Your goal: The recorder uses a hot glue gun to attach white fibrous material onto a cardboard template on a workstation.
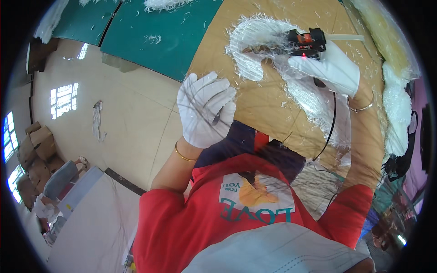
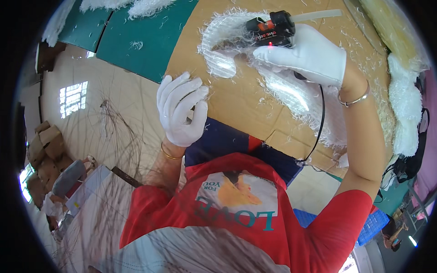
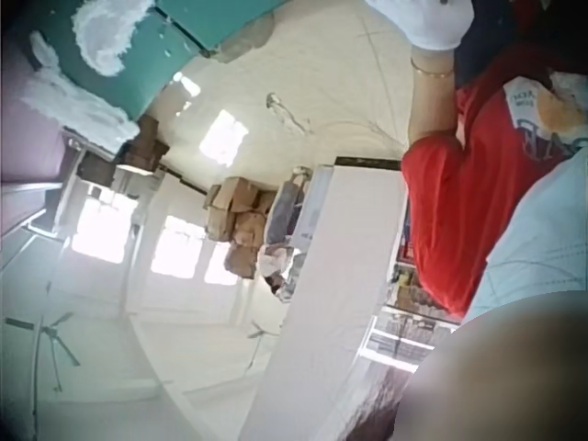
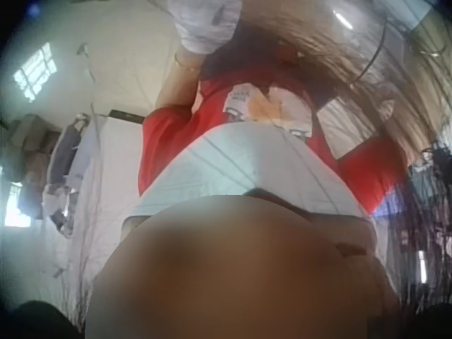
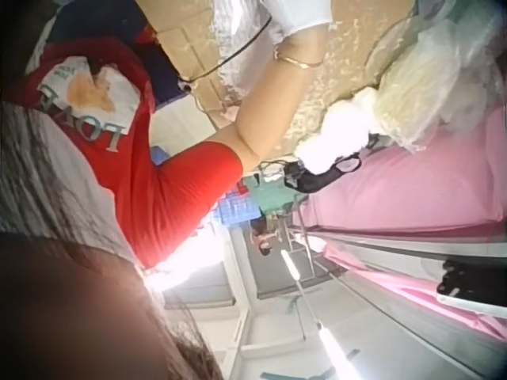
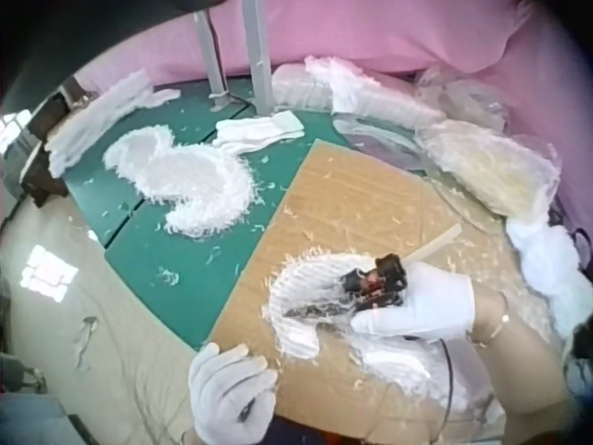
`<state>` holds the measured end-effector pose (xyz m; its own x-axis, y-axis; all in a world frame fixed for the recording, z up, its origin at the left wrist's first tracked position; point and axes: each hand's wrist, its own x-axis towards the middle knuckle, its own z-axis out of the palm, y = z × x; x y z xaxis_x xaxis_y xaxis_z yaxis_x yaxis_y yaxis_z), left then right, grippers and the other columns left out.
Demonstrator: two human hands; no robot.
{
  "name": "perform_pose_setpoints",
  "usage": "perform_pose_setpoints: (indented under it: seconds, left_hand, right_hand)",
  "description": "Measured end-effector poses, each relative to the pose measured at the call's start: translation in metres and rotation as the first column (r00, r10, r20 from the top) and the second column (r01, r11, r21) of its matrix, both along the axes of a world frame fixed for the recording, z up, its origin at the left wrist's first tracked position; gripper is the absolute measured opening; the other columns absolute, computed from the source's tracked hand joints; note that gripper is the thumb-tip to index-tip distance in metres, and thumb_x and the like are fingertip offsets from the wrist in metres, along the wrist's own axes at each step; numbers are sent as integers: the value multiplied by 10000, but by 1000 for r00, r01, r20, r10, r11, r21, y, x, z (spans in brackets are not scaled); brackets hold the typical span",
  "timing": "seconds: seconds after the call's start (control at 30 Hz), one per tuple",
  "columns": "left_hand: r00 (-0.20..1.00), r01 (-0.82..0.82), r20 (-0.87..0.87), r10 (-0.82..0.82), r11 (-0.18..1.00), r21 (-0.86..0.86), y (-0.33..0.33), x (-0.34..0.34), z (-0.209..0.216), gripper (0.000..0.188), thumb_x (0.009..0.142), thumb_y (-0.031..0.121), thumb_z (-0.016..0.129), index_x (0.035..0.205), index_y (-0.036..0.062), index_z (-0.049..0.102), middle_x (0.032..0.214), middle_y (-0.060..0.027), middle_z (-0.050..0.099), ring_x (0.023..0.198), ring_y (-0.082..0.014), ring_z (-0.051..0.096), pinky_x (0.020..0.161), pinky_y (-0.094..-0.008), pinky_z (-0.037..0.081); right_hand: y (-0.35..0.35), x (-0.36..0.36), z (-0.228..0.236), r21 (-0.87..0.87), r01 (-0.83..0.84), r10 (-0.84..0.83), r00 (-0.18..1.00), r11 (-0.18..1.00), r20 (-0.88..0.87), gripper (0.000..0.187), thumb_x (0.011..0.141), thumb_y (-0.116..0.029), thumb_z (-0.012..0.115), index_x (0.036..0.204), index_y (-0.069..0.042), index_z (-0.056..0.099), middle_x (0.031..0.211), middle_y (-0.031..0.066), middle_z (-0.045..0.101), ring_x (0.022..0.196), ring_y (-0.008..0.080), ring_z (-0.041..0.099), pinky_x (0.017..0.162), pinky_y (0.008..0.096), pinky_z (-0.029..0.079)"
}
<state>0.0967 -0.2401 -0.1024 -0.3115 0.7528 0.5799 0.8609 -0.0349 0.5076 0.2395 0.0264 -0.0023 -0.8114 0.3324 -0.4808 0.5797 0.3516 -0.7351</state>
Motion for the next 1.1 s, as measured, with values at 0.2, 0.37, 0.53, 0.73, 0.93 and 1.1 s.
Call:
perform_pose_setpoints:
  seconds: [0.2,0.37,0.53,0.73,0.93,1.1]
  left_hand:
    - [1000,1,-20,-1,1000,-5,-2,-1,-1,284,765,13,694,1027,113,740,1144,-52,715,1146,-291,649,1096,-477,419]
    - [998,-27,-62,25,999,-38,0,4,1,328,767,21,701,1075,130,727,1174,-55,699,1152,-288,647,1095,-491,414]
    - [1000,-22,-21,21,999,-41,-2,0,-1,320,770,29,702,1068,140,733,1174,-48,704,1171,-290,640,1107,-494,402]
    - [999,-23,-48,20,998,-56,-3,0,-3,318,765,39,718,1065,146,734,1176,-40,707,1189,-276,631,1115,-483,396]
    - [998,-24,-67,22,999,-27,-1,-1,-2,307,752,42,751,1041,143,730,1130,-31,710,1144,-271,640,1076,-467,414]
    - [998,-23,-63,20,999,-44,1,0,3,328,721,26,772,1024,138,719,1091,-25,709,1088,-271,650,1034,-454,432]
  right_hand:
    - [2,-2,-8,-78,-51,48,998,996,-43,421,897,-424,761,979,-16,696,748,2,622,649,92,529,593,271,462]
    - [2,-7,-8,-91,-35,31,999,995,-44,428,897,-427,764,972,-12,689,761,5,619,689,91,543,618,271,467]
    - [8,-5,-7,-102,-147,139,987,984,-82,416,903,-420,761,933,-11,692,760,8,617,692,96,544,629,270,466]
    - [11,-5,-21,-123,-77,60,989,989,-136,420,895,-419,769,874,-6,689,738,9,607,679,103,540,630,271,468]
    - [13,-5,-20,-87,-110,100,988,990,-118,478,896,-468,750,871,5,684,737,29,610,671,120,534,632,298,476]
    - [16,-5,-18,70,-218,226,963,973,-144,522,898,-492,739,887,26,675,734,49,612,670,138,538,641,319,487]
